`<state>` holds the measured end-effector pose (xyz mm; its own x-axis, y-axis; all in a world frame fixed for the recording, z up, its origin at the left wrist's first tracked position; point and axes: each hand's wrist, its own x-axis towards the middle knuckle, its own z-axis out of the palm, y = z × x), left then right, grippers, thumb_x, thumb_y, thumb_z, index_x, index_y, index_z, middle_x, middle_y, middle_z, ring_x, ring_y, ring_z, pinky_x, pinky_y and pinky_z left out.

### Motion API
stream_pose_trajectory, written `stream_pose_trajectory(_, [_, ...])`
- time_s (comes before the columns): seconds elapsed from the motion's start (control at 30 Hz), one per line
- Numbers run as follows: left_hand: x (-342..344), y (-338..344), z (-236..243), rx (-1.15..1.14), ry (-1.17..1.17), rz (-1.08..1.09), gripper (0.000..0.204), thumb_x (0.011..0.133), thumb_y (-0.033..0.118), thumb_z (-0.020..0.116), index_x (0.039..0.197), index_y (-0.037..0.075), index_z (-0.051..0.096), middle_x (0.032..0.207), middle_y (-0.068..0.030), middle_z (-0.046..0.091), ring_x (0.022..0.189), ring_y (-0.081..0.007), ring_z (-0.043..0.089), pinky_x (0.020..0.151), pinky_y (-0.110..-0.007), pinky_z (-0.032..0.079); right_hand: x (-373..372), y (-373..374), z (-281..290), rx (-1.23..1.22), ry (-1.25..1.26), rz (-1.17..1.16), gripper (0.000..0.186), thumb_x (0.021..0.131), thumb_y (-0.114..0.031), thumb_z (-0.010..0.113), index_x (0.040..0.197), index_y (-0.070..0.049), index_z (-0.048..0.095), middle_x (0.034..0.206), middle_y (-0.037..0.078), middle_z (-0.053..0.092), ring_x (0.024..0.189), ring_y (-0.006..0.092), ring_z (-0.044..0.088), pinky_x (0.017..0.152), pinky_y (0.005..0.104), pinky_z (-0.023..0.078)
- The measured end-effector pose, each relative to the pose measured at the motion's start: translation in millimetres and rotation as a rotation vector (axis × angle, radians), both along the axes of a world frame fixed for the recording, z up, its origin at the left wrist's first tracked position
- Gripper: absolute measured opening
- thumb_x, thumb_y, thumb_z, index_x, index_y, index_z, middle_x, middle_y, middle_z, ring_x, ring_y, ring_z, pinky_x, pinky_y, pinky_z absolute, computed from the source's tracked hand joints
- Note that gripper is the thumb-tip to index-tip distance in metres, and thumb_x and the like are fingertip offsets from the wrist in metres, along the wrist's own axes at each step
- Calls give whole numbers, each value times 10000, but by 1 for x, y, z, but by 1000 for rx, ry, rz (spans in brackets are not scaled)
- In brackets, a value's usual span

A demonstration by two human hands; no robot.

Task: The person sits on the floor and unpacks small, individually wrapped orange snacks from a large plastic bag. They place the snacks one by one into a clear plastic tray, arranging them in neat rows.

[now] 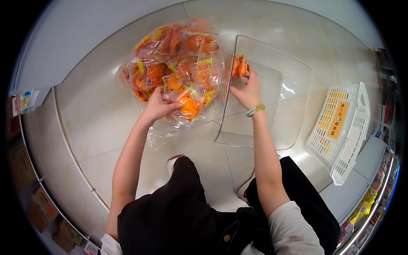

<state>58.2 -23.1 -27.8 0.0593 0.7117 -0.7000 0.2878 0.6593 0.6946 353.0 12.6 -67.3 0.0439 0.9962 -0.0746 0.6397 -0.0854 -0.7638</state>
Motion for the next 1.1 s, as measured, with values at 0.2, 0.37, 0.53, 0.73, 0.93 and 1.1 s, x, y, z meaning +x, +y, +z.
stream_pose_trajectory(0.2, [-11,-5,5,131,206,-105,643,770,71,712,1283,-115,372,794,-116,665,754,-133,637,667,-262,507,12,-5,16,-64,42,80,966,600,-207,822,1379,6,291,1290,205,420,1217,322,413,1025,394,374])
stream_pose_trajectory(0.37, [-17,-8,45,428,327,-200,286,841,72,619,1103,-41,590,786,-84,652,679,-125,586,646,-255,477,17,-4,17,-40,180,93,860,654,-228,799,1356,2,357,1252,196,461,1181,321,459,1010,392,391])
stream_pose_trajectory(0.53, [5,8,123,674,304,-103,136,919,48,523,1002,-31,597,827,-42,615,762,-90,557,669,-245,468,0,-4,20,89,-79,114,831,694,-275,752,1368,2,353,1220,211,467,1139,343,476,985,387,410])
stream_pose_trajectory(0.73, [81,50,197,450,18,-230,138,968,86,459,1041,-6,533,917,-22,575,841,-71,583,717,-235,524,7,6,25,-113,98,92,690,683,-252,736,1265,1,462,1176,205,487,1091,337,496,942,371,437])
stream_pose_trajectory(0.93, [191,80,155,38,53,-283,167,991,173,440,1053,44,526,956,-13,572,874,-76,572,735,-254,507,65,29,64,-452,723,480,645,669,-224,812,1238,-85,542,1201,61,587,1156,147,488,950,311,416])
stream_pose_trajectory(1.1, [253,73,96,172,-142,291,184,992,165,432,1051,14,520,977,-45,580,900,-107,550,786,-257,465,66,22,27,-261,914,556,717,535,-254,896,1163,-100,586,1127,36,615,1038,167,555,901,283,451])
